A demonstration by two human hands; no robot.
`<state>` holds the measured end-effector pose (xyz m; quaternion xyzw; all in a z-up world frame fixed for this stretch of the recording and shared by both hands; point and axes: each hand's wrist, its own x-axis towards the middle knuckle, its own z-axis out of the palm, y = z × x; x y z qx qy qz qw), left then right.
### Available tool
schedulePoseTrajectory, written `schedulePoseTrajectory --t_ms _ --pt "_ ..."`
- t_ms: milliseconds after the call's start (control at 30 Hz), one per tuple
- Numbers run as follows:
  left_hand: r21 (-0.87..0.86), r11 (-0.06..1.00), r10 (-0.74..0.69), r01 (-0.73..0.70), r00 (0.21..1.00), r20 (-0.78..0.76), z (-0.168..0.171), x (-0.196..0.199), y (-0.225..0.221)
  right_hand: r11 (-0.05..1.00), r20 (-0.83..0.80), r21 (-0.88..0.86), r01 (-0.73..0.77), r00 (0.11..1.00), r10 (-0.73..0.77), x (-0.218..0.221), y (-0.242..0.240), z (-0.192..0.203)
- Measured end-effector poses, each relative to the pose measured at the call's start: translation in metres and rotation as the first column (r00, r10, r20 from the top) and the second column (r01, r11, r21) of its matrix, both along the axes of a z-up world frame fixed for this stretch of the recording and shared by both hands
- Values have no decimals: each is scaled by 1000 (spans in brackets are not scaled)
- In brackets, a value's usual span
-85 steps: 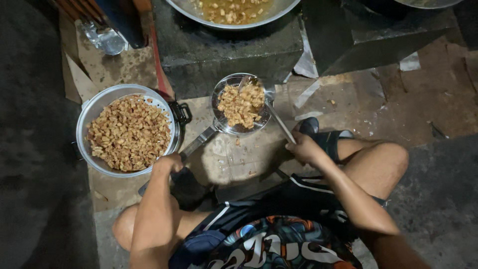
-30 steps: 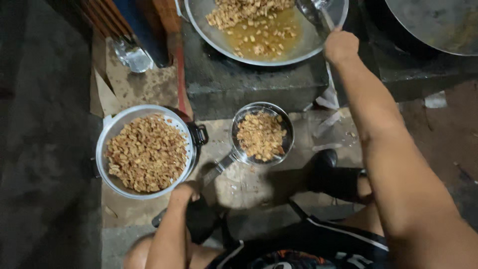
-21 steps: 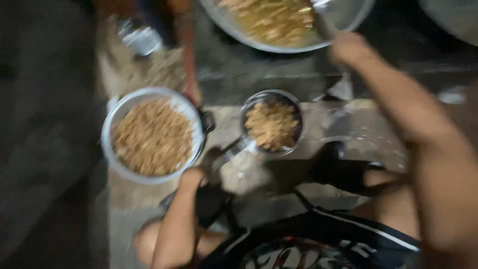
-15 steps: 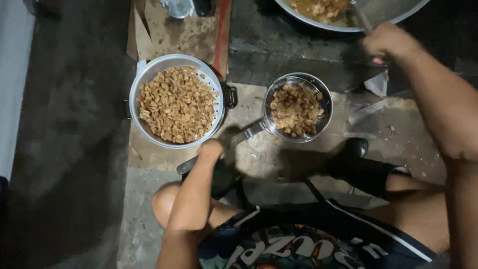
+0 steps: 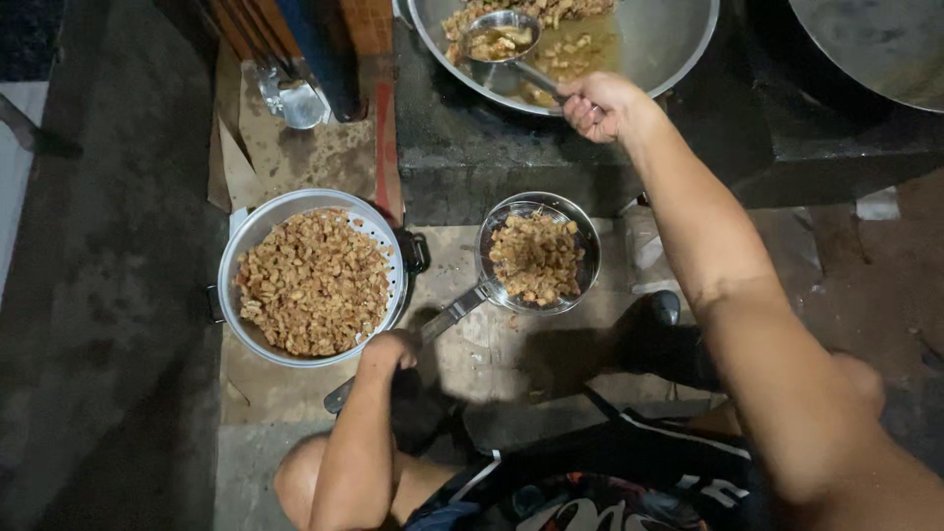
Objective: The person scoops fried pieces from a large pan of oil using a slotted spoon and transfers them into a mesh strainer to drain.
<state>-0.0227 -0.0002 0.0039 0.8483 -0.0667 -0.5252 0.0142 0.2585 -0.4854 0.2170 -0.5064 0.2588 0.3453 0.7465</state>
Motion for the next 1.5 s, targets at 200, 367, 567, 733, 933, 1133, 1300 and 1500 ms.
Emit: schedulePoseTrajectory --t_ms 200,367,567,733,933,1133,1300,1500 --pt "-12 999 -43 43 999 15 -7 7 2 998 60 -63 11 998 -7 -60 3 37" --pt "-4 994 -109 109 993 39 -10 6 4 995 187 -92 43 982 -25 -150 -9 91" --pt "22 986 -168 167 985 51 -14 6 8 986 269 -153 64 963 -21 -278 -23 154" --pt "31 982 -190 188 979 74 -9 12 9 957 290 -268 114 956 -33 -365 -31 154" --pt "36 979 -205 203 976 77 -6 -2 11 931 181 -344 122 981 -62 -420 -26 85" --pt "25 980 -197 196 976 97 2 -4 13 701 93 -710 -66 978 187 -428 -7 8" --pt "17 980 -201 200 975 96 -1 -11 12 365 394 -910 199 690 606 -435 -1 -32" --pt "7 979 -202 202 974 101 -6 -9 13 50 -46 -994 -95 800 599 -442 11 -17"
